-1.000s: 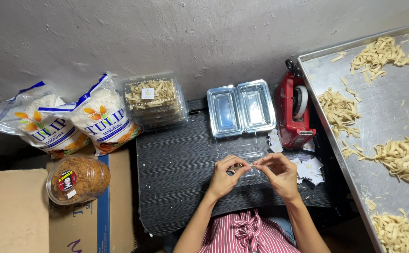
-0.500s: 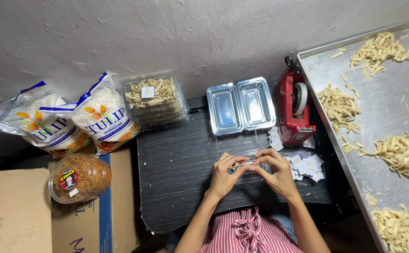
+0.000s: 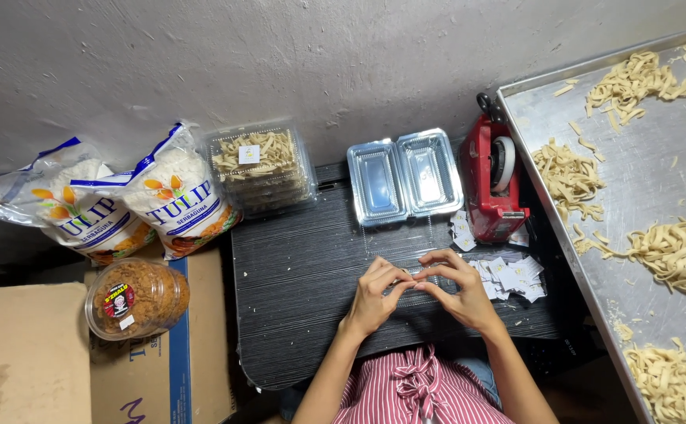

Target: The person places shredded noodles from a metal tray into small clear plastic containers. They arrange the noodles by hand, then use a tape dispenser to seal the containers with a label. The process is repeated for multiple containers.

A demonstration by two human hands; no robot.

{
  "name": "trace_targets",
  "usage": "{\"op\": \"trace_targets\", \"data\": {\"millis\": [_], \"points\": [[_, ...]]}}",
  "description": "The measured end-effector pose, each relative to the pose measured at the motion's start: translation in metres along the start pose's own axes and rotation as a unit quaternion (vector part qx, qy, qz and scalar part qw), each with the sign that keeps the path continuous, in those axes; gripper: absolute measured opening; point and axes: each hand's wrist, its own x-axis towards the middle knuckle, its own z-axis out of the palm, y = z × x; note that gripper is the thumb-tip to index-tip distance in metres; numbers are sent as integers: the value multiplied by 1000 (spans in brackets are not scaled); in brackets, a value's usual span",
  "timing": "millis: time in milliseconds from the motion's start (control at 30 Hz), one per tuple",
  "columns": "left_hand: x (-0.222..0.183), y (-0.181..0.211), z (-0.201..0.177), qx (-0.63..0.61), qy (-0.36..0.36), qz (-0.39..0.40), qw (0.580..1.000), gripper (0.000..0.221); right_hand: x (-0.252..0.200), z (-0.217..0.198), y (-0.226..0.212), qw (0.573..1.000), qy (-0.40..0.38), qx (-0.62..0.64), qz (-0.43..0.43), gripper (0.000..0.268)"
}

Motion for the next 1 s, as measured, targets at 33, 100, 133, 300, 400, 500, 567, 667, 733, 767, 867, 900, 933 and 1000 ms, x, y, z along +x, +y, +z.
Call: {"op": "trace_targets", "data": {"millis": [33, 100, 133, 300, 400, 500, 567, 667, 733, 767, 867, 900, 933, 1000], "points": [[-1, -2, 1, 0, 0, 1, 1000, 4, 0, 0, 2, 1000, 0, 0, -1, 9], [-2, -5, 2, -5, 2, -8, 1000, 2, -2, 0, 7, 1000, 19, 13, -4, 5], [-2, -4, 1, -4, 2, -8, 1000, 2, -1, 0, 7, 1000, 19, 13, -4, 5], [2, -1, -6, -45, -33, -23, 998, 7, -3, -1, 8, 999, 15, 37, 16, 4], [4, 5, -12, -56, -55, -27, 997, 8, -4, -1, 10, 999, 17, 33, 32, 3], [-1, -7, -13, -52, -64, -29, 996, 5, -6, -4, 17, 999, 17, 23, 34, 3], [-2, -9, -12, -43, -58, -25, 997, 3, -3, -5, 8, 999, 8, 23, 37, 3], [-4, -15, -8, -22, -46, -14, 999, 1, -1, -4, -2, 999, -10, 19, 36, 7], [-6, -18, -5, -14, -43, -8, 999, 1, -2, -2, -2, 999, -17, 14, 38, 10], [-6, -20, -4, -5, -40, -6, 999, 1, -3, 0, 1, 999, -12, 8, 30, 9], [-6, -22, 0, 4, -42, -5, 999, 2, -3, 0, 0, 1000, 0, -12, 20, 6], [-6, -23, 1, 9, -41, -7, 999, 1, -2, 0, -2, 1000, 2, -24, 13, 3], [-5, -20, 1, 7, -44, -7, 999, 1, -4, 1, 1, 1000, 5, -25, 16, 3], [-3, -15, 1, 11, -46, -8, 999, 2, -5, 4, 5, 999, 14, -45, 5, 3]]}}
